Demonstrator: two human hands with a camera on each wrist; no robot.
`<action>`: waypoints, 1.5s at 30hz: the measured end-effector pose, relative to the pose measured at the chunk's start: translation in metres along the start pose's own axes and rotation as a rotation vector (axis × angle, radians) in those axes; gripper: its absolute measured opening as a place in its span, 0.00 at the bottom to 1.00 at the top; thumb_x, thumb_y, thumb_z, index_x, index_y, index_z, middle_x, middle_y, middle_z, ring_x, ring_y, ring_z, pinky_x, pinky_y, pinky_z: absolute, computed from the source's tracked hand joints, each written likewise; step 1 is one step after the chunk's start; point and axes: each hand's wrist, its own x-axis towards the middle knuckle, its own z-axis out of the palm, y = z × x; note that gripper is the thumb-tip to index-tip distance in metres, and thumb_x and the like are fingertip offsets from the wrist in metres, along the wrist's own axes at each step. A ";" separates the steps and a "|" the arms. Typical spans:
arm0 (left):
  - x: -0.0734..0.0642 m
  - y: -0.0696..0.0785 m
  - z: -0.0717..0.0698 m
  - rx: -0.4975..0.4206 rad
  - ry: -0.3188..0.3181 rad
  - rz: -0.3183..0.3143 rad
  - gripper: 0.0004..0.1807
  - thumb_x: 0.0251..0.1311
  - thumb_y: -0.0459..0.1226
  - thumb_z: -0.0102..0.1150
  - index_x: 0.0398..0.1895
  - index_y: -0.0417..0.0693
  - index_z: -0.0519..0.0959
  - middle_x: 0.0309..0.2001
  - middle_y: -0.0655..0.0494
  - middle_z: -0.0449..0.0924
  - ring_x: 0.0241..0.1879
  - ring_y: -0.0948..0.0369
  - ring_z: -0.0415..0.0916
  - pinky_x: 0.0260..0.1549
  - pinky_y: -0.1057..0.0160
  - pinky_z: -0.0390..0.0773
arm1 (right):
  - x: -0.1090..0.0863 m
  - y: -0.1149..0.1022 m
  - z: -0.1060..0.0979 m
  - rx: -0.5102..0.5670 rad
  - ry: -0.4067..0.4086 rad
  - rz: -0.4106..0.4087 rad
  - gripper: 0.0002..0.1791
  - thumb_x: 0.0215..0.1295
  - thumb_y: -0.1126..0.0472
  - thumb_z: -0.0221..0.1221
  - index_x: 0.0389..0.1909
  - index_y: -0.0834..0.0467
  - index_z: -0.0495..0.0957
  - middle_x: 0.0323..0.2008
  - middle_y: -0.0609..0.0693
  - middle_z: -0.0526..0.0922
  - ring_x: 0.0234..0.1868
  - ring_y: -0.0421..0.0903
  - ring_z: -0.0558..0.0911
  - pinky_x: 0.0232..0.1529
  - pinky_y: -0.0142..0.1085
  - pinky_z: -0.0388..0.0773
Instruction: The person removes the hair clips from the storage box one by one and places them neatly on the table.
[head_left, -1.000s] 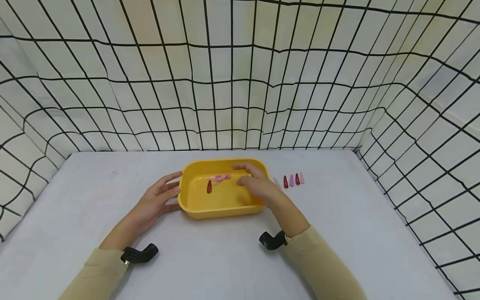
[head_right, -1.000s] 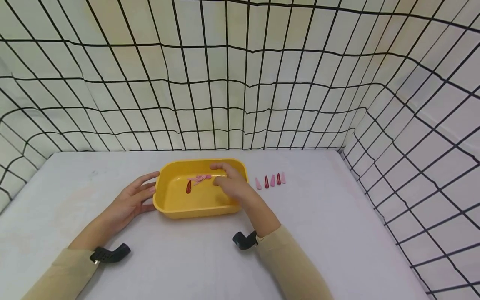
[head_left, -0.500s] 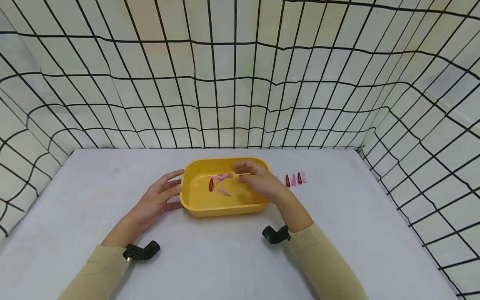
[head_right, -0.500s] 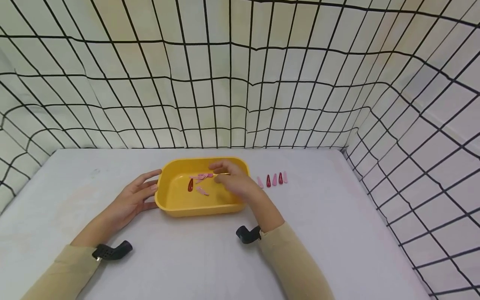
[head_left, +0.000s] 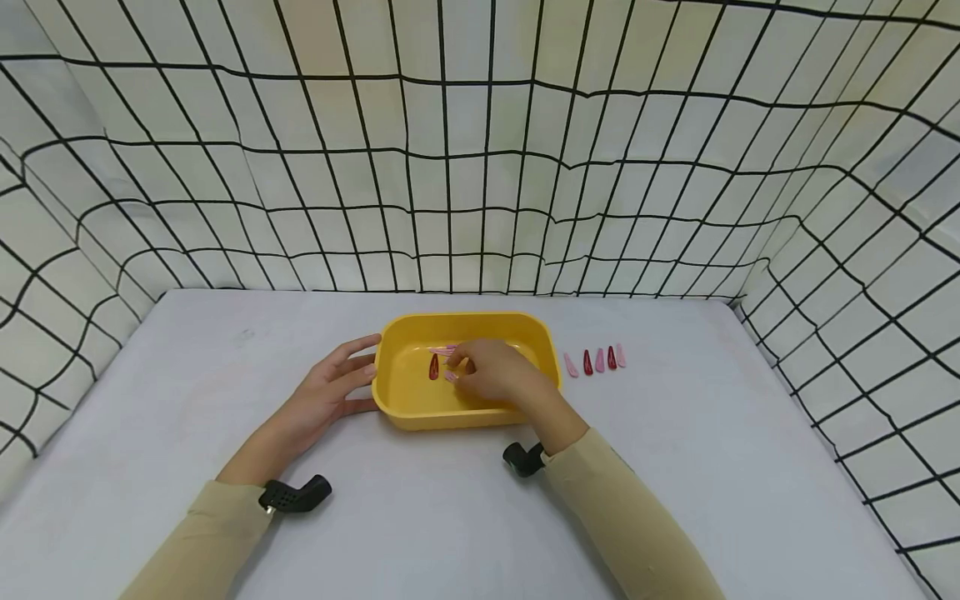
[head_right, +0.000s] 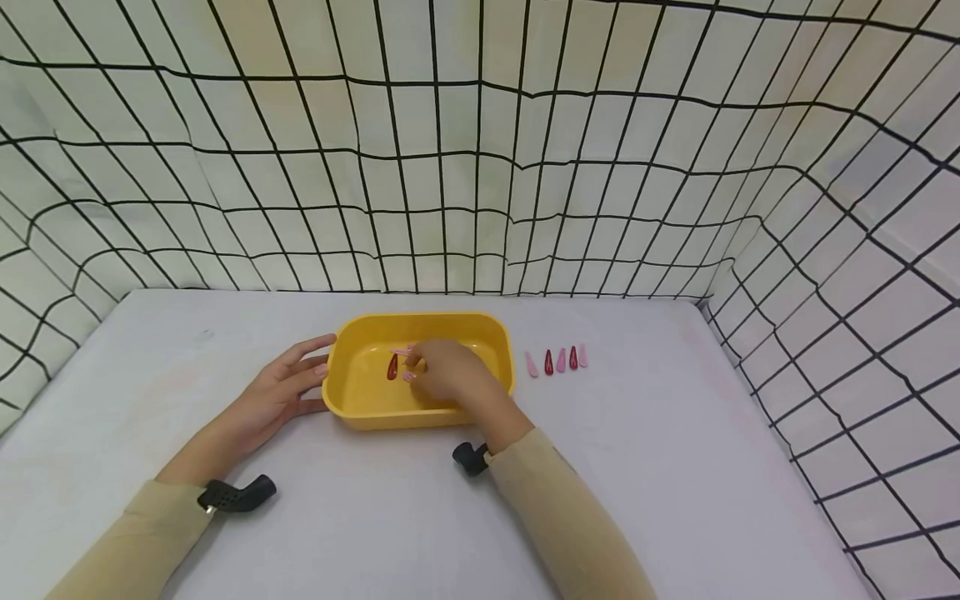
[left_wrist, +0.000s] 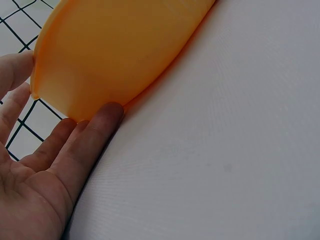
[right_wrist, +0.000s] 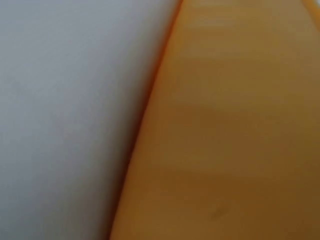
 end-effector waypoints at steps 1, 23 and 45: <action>0.000 0.000 0.001 0.000 -0.001 -0.002 0.33 0.72 0.49 0.54 0.77 0.59 0.56 0.75 0.44 0.57 0.62 0.52 0.73 0.52 0.54 0.83 | 0.000 0.000 0.000 -0.007 -0.008 0.005 0.17 0.66 0.60 0.58 0.55 0.51 0.80 0.47 0.47 0.81 0.45 0.46 0.76 0.51 0.37 0.76; 0.001 0.002 0.001 0.006 0.014 -0.004 0.32 0.73 0.48 0.54 0.76 0.60 0.58 0.74 0.43 0.58 0.60 0.56 0.75 0.51 0.55 0.83 | 0.010 -0.002 0.006 -0.011 0.075 0.055 0.08 0.58 0.58 0.70 0.36 0.51 0.81 0.32 0.46 0.80 0.34 0.46 0.75 0.34 0.34 0.71; 0.000 -0.001 0.001 -0.011 0.004 0.002 0.33 0.72 0.49 0.54 0.76 0.60 0.58 0.74 0.44 0.59 0.59 0.57 0.76 0.51 0.55 0.83 | -0.018 0.026 -0.025 0.794 -0.031 -0.083 0.08 0.69 0.66 0.58 0.47 0.61 0.77 0.35 0.54 0.77 0.34 0.48 0.78 0.42 0.44 0.86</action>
